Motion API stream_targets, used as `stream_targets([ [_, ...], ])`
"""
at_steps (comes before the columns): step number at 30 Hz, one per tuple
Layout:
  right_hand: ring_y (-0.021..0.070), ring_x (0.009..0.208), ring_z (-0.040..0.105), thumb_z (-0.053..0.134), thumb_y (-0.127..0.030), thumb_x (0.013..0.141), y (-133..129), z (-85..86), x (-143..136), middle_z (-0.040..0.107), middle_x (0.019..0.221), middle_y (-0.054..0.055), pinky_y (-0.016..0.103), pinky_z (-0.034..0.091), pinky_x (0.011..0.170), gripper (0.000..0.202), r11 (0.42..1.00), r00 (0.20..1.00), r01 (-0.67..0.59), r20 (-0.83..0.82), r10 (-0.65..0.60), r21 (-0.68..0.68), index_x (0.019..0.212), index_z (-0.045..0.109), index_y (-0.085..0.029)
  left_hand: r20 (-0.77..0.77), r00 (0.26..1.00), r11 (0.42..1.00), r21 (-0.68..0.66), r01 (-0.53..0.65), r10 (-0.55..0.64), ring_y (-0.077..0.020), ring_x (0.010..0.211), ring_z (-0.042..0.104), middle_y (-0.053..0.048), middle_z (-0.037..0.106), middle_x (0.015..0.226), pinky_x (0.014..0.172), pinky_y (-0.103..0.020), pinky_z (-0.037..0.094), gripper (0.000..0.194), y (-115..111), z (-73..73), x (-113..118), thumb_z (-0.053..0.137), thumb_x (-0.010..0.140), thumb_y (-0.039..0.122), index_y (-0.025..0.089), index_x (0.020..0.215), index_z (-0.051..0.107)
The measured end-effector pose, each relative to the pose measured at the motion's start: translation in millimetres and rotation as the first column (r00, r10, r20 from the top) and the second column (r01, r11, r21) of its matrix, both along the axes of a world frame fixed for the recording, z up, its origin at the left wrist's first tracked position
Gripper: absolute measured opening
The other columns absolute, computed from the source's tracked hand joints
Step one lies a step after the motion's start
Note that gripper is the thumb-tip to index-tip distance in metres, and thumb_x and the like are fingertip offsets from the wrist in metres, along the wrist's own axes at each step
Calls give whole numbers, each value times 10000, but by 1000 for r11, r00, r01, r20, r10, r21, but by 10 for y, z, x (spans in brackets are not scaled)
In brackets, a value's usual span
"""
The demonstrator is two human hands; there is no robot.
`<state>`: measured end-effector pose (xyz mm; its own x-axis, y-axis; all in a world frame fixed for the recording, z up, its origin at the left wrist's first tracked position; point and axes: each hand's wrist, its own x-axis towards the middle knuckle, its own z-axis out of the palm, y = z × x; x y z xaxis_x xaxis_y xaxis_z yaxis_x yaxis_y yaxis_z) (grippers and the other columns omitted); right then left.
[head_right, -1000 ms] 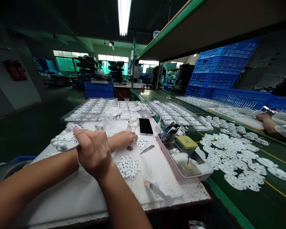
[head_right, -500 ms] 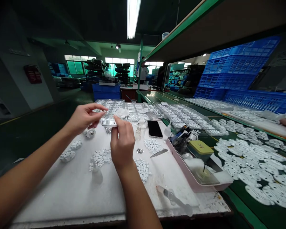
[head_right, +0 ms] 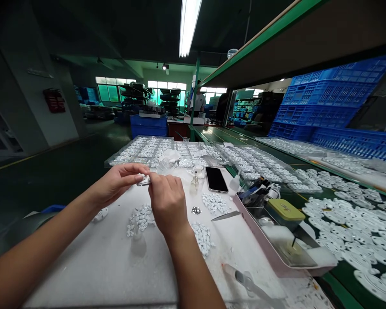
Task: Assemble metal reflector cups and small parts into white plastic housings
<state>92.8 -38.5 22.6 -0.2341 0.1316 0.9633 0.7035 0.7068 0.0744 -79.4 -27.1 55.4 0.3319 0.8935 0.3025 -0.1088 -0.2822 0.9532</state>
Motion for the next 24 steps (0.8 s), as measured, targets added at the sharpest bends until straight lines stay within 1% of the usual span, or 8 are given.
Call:
stream_targets([
  [4, 174, 657, 496, 549, -91, 932, 10, -12, 4, 629, 726, 26, 320, 404, 651, 108, 1000, 1000, 25, 5, -25, 8, 1016, 544, -157, 13, 1000, 999, -46, 10, -10, -132, 945, 567, -2, 666, 981, 866, -251, 450, 48, 6, -47, -7, 769, 810, 289, 279, 857, 765],
  [9, 169, 657, 492, 569, -76, 921, 18, -28, 19, 622, 709, 23, 308, 394, 645, 96, 999, 999, 40, 22, -39, -19, 917, 559, -172, 20, 1000, 999, -42, 11, -10, -140, 962, 559, 9, 631, 1025, 838, -266, 447, 74, 19, -82, -4, 757, 820, 316, 259, 841, 713],
  [12, 164, 651, 486, 551, -87, 933, 21, -37, 26, 589, 689, 15, 295, 402, 642, 105, 998, 1000, 18, 21, -17, -56, 884, 557, -179, -72, 997, 998, 55, 28, -24, -135, 940, 555, 8, 605, 1029, 840, -270, 452, 88, 38, -101, -41, 723, 855, 327, 249, 858, 684],
  [15, 160, 653, 495, 543, -82, 933, 18, -40, 26, 565, 687, 12, 281, 421, 631, 111, 995, 999, -40, -2, 40, -89, 876, 542, -178, -150, 989, 981, 193, 33, -4, -151, 1015, 559, -6, 589, 1058, 873, -276, 460, 73, 51, -124, -85, 680, 893, 323, 254, 912, 669],
  [18, 156, 647, 498, 542, -73, 929, 11, -38, 19, 559, 690, 8, 275, 428, 613, 113, 993, 997, -70, -24, 69, -91, 889, 531, -178, -201, 980, 939, 340, 54, 16, -171, 1118, 548, -12, 577, 1120, 958, -300, 447, 147, 55, -152, -105, 709, 865, 258, 274, 998, 647],
  [20, 156, 650, 509, 535, -75, 931, 8, -38, 16, 566, 695, 7, 274, 435, 610, 116, 993, 996, -81, -36, 78, -91, 896, 525, -185, -220, 975, 906, 418, 61, 35, -168, 1132, 557, -10, 584, 1122, 1008, -316, 434, 217, 54, -172, -97, 704, 851, 177, 281, 1028, 633],
  [22, 157, 658, 530, 527, -78, 932, 10, -41, 15, 580, 703, 6, 274, 442, 610, 122, 991, 995, -93, -51, 89, -99, 896, 518, -195, -212, 975, 872, 487, 45, 69, -155, 1094, 580, -8, 600, 1082, 1005, -315, 446, 253, 54, -198, -75, 649, 856, 96, 279, 1030, 631],
  [24, 156, 669, 555, 523, -79, 929, 13, -46, 17, 598, 719, 4, 273, 454, 616, 129, 988, 992, -108, -73, 100, -114, 899, 513, -204, -184, 975, 830, 558, -2, 126, -145, 1038, 597, -5, 613, 1028, 957, -295, 471, 304, 57, -231, -47, 611, 848, 43, 280, 1038, 641],
])
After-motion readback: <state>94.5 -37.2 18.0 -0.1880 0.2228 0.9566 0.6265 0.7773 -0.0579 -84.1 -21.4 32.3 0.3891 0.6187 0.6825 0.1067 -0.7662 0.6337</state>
